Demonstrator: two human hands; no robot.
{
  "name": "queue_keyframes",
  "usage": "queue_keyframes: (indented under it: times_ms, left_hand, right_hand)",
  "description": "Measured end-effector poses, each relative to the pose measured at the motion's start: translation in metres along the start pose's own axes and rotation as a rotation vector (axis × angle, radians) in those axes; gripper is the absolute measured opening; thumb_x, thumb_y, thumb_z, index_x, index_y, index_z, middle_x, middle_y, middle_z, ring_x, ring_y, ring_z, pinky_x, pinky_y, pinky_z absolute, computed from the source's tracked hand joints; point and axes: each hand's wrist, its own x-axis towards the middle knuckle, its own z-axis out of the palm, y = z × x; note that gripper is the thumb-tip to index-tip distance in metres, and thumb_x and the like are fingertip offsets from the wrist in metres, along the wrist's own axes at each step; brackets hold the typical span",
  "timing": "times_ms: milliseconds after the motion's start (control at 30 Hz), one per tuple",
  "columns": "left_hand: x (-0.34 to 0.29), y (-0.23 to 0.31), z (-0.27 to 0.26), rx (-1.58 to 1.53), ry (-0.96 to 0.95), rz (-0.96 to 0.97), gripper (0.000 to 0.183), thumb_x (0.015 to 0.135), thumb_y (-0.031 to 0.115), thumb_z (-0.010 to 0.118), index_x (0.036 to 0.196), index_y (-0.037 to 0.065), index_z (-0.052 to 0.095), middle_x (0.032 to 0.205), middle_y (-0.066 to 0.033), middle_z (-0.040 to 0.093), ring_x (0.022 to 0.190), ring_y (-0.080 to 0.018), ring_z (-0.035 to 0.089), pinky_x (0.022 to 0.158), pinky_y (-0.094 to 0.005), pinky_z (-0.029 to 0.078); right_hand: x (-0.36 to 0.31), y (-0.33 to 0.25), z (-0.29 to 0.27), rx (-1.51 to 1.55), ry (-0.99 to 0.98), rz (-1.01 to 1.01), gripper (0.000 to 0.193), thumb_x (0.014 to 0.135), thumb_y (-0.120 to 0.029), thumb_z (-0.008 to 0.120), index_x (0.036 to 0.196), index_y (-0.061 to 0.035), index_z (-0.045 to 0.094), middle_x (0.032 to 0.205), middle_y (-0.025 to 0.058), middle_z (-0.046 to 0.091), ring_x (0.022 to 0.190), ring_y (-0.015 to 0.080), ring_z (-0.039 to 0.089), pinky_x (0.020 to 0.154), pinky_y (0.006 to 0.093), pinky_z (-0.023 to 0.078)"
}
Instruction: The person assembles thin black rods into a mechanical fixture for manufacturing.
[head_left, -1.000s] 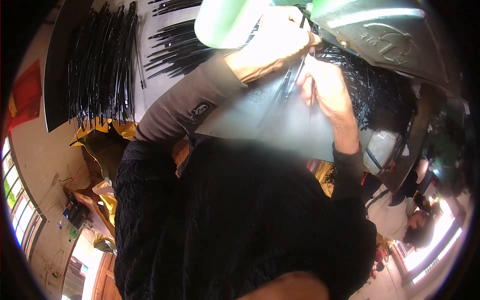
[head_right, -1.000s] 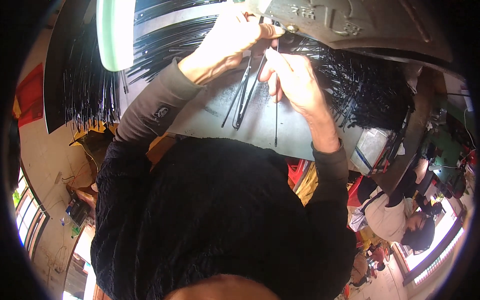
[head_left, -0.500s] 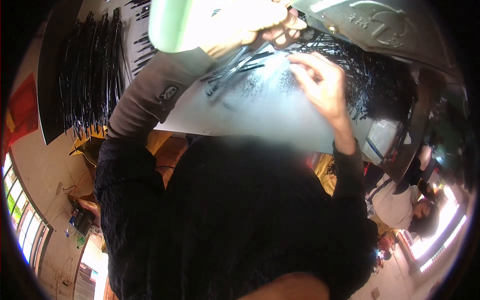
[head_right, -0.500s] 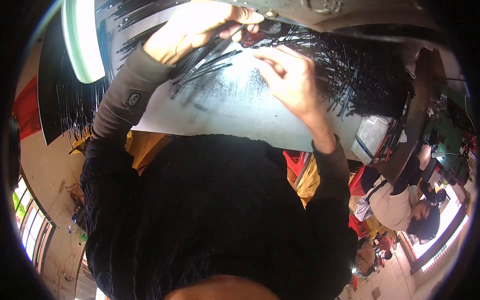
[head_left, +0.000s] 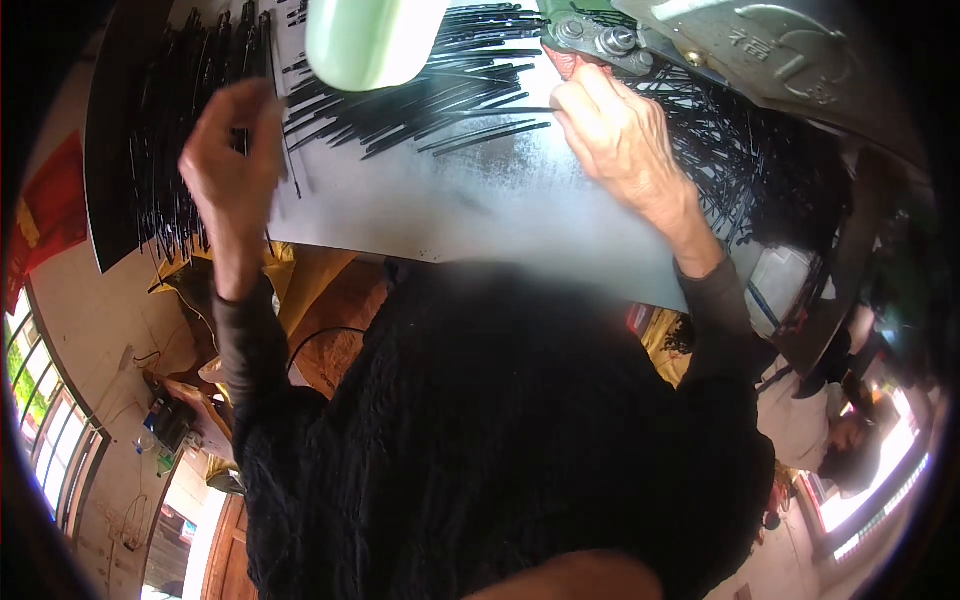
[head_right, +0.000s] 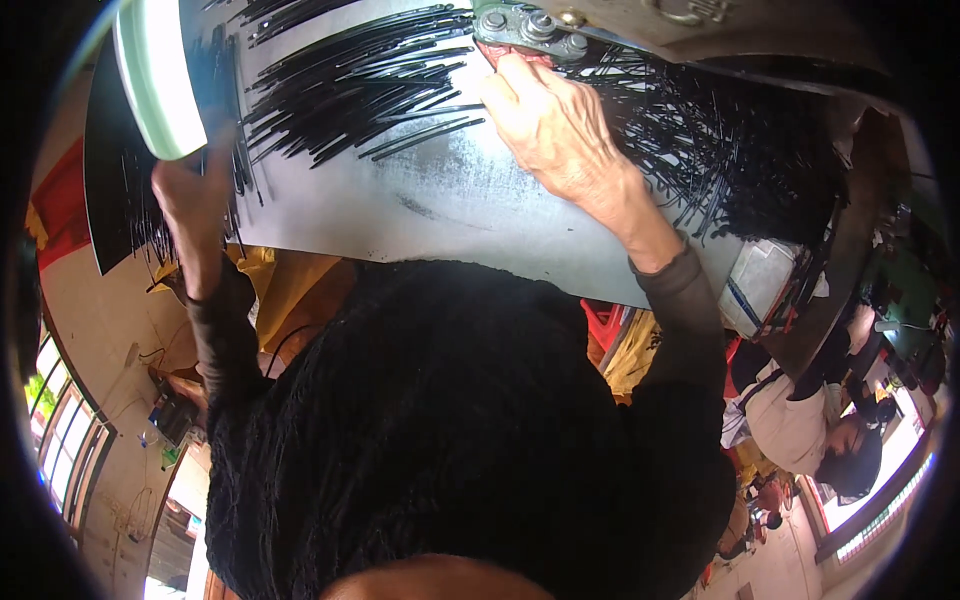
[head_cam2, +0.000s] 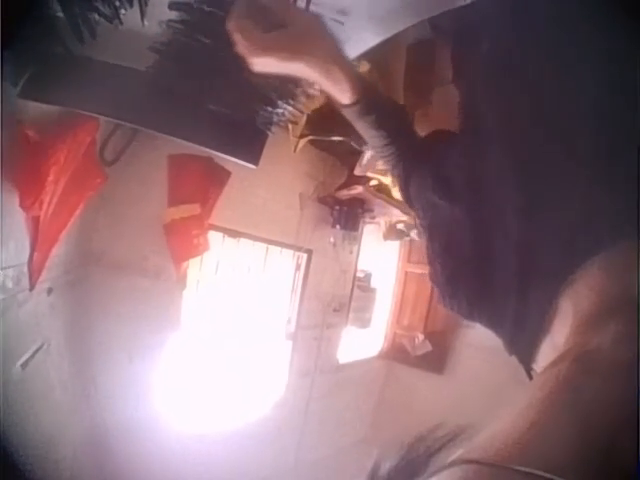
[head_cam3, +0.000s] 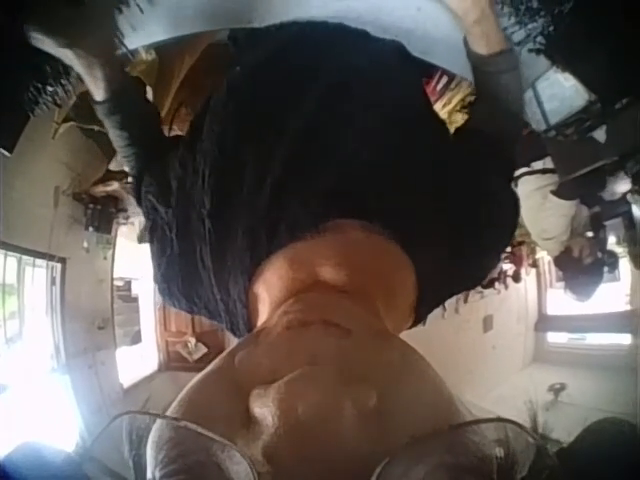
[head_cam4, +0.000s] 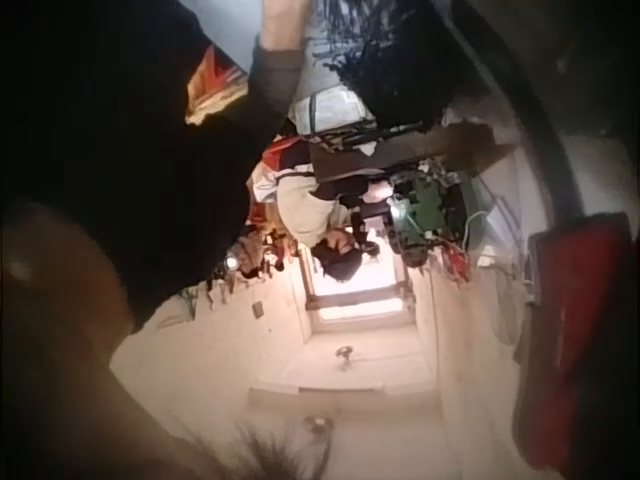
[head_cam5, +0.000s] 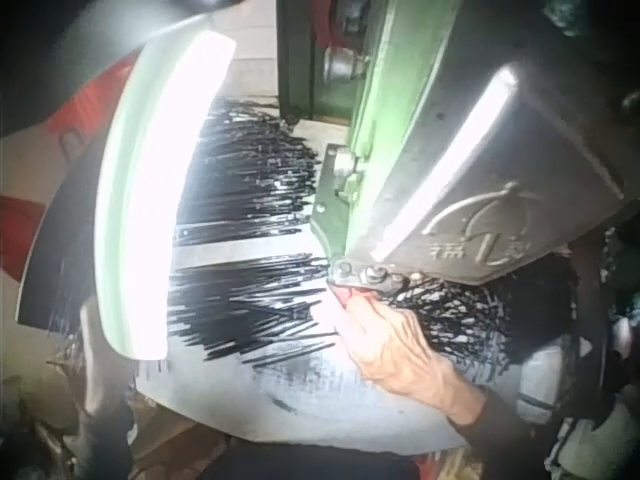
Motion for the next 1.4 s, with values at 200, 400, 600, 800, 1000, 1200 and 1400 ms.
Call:
queue_keyframes:
  times_ms: [200, 400, 600, 800, 1000, 1200, 1400]
  left_hand:
    - [-0.07, 0.053, 0.031, -0.497, -0.187, -0.073, 0.008, 0.082, -0.004, 0.066, 0.09, -0.002, 0.068, 0.08, -0.0061, 0.069, 0.068, -0.0104, 0.061, 0.063, -0.0239, 0.048]
    - [-0.086, 0.097, 0.077, -1.237, -0.5, -0.434, 0.017, 0.091, 0.005, 0.063, 0.104, -0.006, 0.063, 0.089, -0.0136, 0.069, 0.075, -0.0159, 0.066, 0.068, -0.0268, 0.054]
    - [-0.089, 0.093, 0.082, -1.19, -0.591, -0.544, 0.012, 0.093, 0.007, 0.06, 0.09, -0.004, 0.062, 0.076, -0.0032, 0.064, 0.069, -0.0058, 0.056, 0.06, -0.0215, 0.047]
    - [-0.084, 0.093, 0.07, -1.127, -0.645, -0.476, 0.011, 0.096, 0.003, 0.052, 0.091, -0.005, 0.058, 0.081, -0.0123, 0.067, 0.069, -0.0157, 0.064, 0.063, -0.0278, 0.053]
    - [-0.081, 0.104, 0.078, -1.171, -0.532, -0.422, 0.01, 0.091, 0.006, 0.059, 0.085, -0.002, 0.06, 0.074, -0.0001, 0.061, 0.069, -0.0058, 0.055, 0.061, -0.022, 0.046]
    - [-0.078, 0.105, 0.075, -0.774, -0.416, -0.206, 0.008, 0.087, 0.005, 0.064, 0.084, -0.001, 0.059, 0.068, -0.0068, 0.059, 0.063, -0.0073, 0.054, 0.056, -0.0251, 0.045]
    - [-0.069, 0.084, 0.071, -0.182, -0.34, 0.312, 0.012, 0.08, 0.006, 0.069, 0.081, 0.004, 0.057, 0.066, -0.0095, 0.055, 0.057, -0.0231, 0.057, 0.052, -0.0347, 0.045]
  right_hand:
    - [-0.009, -0.014, -0.033, 0.26, -0.041, 0.187, 0.013, 0.077, 0.001, 0.065, 0.088, -0.0022, 0.058, 0.082, 0.0107, 0.056, 0.062, 0.0251, 0.058, 0.056, 0.0346, 0.047]
    - [-0.018, -0.066, -0.033, 0.619, -0.05, 0.523, 0.013, 0.076, 0.006, 0.064, 0.087, -0.0006, 0.061, 0.077, 0.007, 0.058, 0.066, 0.0149, 0.057, 0.06, 0.027, 0.045]
    - [-0.033, -0.075, -0.024, 0.952, -0.066, 0.822, 0.007, 0.082, 0.003, 0.064, 0.087, -0.0011, 0.061, 0.081, 0.0007, 0.059, 0.072, 0.007, 0.056, 0.063, 0.0236, 0.044]
    - [-0.041, -0.067, -0.027, 1.334, 0.028, 1.02, 0.005, 0.086, 0.003, 0.062, 0.091, 0.0008, 0.061, 0.077, -0.0039, 0.056, 0.064, -0.0003, 0.049, 0.058, 0.0156, 0.041]
    - [-0.034, -0.087, -0.026, 1.103, 0.01, 0.928, 0.006, 0.085, 0.003, 0.063, 0.09, 0.0012, 0.061, 0.073, -0.0025, 0.059, 0.06, -0.0004, 0.05, 0.053, 0.017, 0.041]
    - [-0.031, -0.095, -0.012, 0.861, 0.024, 0.74, 0.008, 0.079, 0.002, 0.069, 0.082, -0.0005, 0.062, 0.07, 0.0023, 0.061, 0.055, 0.0032, 0.052, 0.049, 0.0205, 0.042]
    - [-0.022, -0.076, -0.032, 0.897, 0.211, 0.844, 0.007, 0.086, 0.003, 0.061, 0.09, 0.0017, 0.066, 0.076, 0.0071, 0.063, 0.063, 0.0094, 0.059, 0.057, 0.0234, 0.046]
